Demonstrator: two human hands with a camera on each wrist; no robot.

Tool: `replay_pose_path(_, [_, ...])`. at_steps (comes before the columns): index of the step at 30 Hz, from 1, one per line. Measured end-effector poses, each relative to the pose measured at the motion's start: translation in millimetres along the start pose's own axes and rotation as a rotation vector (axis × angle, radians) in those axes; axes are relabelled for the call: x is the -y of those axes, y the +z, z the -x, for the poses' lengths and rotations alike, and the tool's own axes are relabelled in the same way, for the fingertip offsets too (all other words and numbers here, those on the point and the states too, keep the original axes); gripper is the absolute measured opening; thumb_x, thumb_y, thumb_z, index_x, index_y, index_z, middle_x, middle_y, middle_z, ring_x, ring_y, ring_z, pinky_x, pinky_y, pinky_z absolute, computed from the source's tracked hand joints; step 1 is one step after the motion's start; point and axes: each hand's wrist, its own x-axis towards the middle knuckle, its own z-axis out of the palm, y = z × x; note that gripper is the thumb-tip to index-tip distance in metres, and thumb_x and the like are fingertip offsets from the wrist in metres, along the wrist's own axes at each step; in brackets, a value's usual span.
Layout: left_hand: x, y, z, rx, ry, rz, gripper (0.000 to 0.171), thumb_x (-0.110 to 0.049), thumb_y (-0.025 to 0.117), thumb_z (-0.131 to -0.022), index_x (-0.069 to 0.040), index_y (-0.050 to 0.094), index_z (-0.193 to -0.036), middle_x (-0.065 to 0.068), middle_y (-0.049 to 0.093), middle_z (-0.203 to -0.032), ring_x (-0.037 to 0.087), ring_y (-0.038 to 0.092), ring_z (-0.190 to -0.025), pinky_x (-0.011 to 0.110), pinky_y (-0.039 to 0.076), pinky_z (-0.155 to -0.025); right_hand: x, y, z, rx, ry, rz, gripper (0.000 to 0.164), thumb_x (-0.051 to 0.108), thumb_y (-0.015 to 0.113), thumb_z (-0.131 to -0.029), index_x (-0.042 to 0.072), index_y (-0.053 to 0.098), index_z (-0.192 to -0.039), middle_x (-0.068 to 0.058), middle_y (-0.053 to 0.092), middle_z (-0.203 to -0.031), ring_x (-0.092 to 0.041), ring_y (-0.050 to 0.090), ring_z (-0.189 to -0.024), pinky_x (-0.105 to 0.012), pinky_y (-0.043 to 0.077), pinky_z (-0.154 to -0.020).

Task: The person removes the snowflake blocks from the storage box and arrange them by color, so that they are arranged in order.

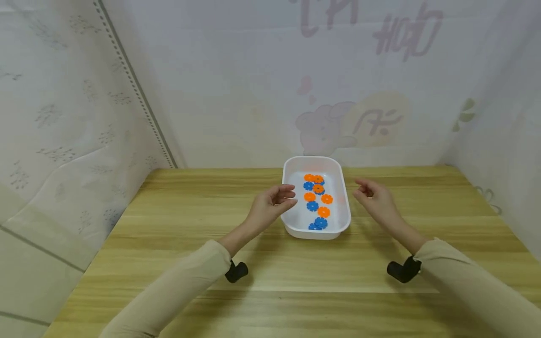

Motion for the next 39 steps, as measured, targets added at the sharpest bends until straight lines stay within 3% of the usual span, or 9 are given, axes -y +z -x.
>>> replay_pose_path(5, [-1.9,18.7,-17.3,0.065,-0.070,-0.018,0.036,-0.010,0.066,-0.087,-0.001,0.058,-0.121,0.017,0.065,-0.111,0.021,0.064,-0.093,0.025,0.054,-0.081,0.1,13.4,-13.8,0.100,0.216,-0.127,0.052,0.020,0.056,-0.095,-0.011,0.041,-0.134,-0.014,0.050,-0.096,-0.009,0.048,-0.078,-0.024,0.055,-0.069])
replay_pose_path(14, [-2.7,39.3,-31.4,0.096,-0.108,-0.134,0.033,-0.013,0.067,-0.087,-0.001,0.060,-0.117,0.012,0.067,-0.105,0.021,0.065,-0.092,0.023,0.054,-0.079,4.0,33.9,-20.7,0.076,0.315,-0.169,0.053,0.015,0.059,-0.093,-0.007,0.039,-0.137,-0.011,0.046,-0.090,-0.015,0.046,-0.073,-0.014,0.044,-0.055])
replay_pose_path(26, [-1.6,42.9,-33.5,0.089,-0.167,-0.149,0.034,-0.013,0.068,-0.087,0.001,0.059,-0.117,0.010,0.066,-0.103,0.020,0.063,-0.089,0.024,0.054,-0.080,1.6,41.4,-19.8,0.053,0.326,-0.169,0.050,0.009,0.055,-0.094,-0.003,0.039,-0.139,-0.009,0.044,-0.087,-0.017,0.044,-0.076,-0.015,0.042,-0.056])
replay_pose_path(39, [6.9,54.1,-37.3,0.117,-0.309,-0.228,0.032,-0.016,0.071,-0.084,-0.002,0.062,-0.112,0.005,0.063,-0.094,0.015,0.055,-0.083,0.021,0.049,-0.075,4.5,52.3,-16.5,0.004,0.305,-0.169,0.047,0.009,0.054,-0.094,0.000,0.041,-0.138,-0.013,0.053,-0.084,-0.017,0.048,-0.068,-0.018,0.045,-0.054])
